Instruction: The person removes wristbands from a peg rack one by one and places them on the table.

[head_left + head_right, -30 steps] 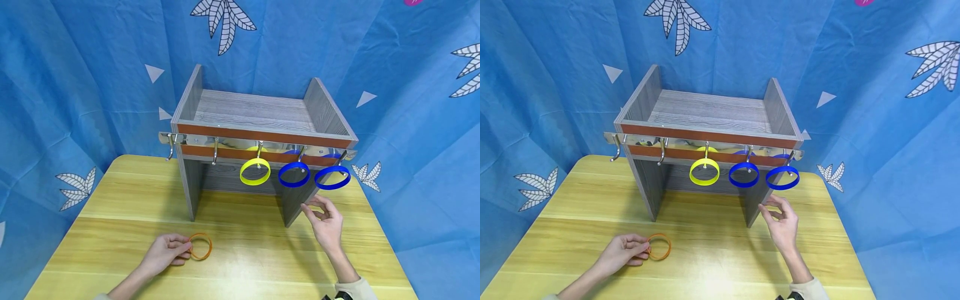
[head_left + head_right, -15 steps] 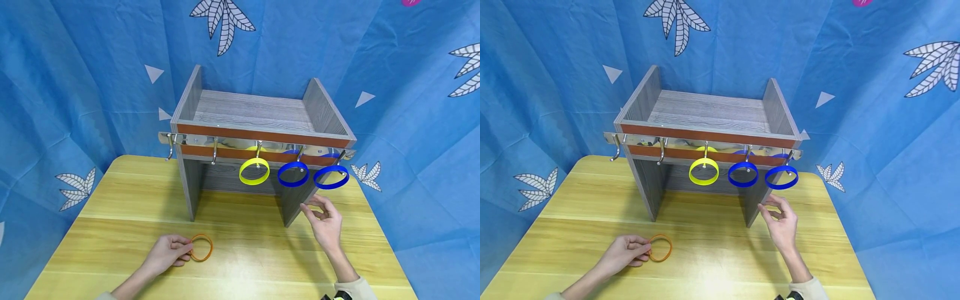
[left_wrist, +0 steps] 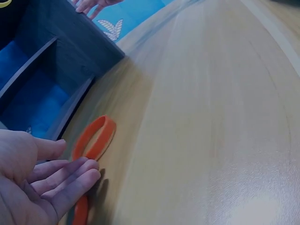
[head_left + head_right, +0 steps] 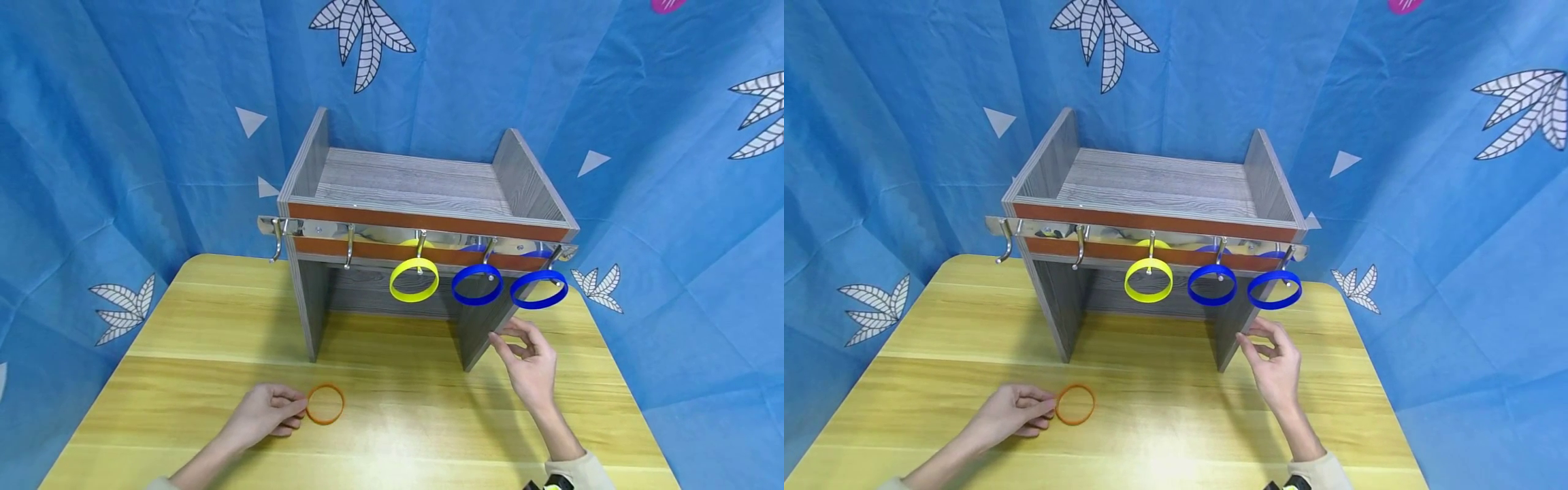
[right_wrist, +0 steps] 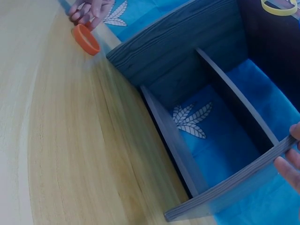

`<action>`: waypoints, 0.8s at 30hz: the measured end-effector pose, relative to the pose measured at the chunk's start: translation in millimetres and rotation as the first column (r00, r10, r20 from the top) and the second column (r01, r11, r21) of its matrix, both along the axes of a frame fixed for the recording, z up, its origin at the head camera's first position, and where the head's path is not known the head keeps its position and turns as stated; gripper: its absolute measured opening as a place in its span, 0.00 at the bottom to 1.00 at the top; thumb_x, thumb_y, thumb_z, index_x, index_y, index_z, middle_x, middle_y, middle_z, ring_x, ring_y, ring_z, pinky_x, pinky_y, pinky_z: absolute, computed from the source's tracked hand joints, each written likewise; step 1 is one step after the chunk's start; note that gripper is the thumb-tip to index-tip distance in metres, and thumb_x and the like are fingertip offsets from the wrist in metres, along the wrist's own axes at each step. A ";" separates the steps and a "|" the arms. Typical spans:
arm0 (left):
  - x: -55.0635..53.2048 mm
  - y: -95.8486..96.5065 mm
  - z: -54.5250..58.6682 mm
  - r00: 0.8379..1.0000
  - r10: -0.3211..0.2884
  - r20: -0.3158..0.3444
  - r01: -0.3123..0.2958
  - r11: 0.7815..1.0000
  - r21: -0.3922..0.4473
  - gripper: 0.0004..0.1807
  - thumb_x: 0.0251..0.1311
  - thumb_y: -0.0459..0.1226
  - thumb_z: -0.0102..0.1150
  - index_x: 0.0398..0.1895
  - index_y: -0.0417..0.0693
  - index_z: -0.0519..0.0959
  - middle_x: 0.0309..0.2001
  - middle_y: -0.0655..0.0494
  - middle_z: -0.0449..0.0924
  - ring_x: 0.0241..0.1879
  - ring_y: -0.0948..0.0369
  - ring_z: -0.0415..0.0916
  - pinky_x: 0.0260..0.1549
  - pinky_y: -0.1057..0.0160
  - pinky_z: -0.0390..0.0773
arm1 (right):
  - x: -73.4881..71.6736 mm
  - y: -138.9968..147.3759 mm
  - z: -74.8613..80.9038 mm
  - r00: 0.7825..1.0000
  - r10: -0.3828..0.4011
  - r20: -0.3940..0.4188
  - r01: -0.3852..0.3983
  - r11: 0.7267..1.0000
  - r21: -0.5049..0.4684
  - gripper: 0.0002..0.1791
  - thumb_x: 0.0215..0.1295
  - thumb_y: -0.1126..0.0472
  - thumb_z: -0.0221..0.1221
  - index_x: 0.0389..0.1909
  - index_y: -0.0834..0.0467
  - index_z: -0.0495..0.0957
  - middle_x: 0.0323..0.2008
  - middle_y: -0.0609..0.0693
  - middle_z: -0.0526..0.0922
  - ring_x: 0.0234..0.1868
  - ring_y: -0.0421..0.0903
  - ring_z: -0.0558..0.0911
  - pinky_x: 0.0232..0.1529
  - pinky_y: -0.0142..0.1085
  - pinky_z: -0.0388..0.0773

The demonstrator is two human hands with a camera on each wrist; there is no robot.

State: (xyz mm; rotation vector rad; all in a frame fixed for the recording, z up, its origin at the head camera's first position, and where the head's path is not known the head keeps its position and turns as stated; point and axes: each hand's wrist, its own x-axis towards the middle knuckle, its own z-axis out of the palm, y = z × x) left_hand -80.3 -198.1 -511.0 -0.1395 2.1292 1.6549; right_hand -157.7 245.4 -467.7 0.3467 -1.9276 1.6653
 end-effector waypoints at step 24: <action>-24.8 19.9 38.8 0.956 0.111 -0.272 -0.102 0.994 0.044 0.20 0.71 0.37 0.67 0.57 0.29 0.82 0.49 0.33 0.88 0.41 0.51 0.91 0.44 0.57 0.94 | 0.1 1.6 -1.5 0.999 -0.021 0.041 0.020 0.999 0.029 0.19 0.58 0.84 0.67 0.52 0.76 0.80 0.42 0.35 0.87 0.44 0.31 0.87 0.38 0.19 0.87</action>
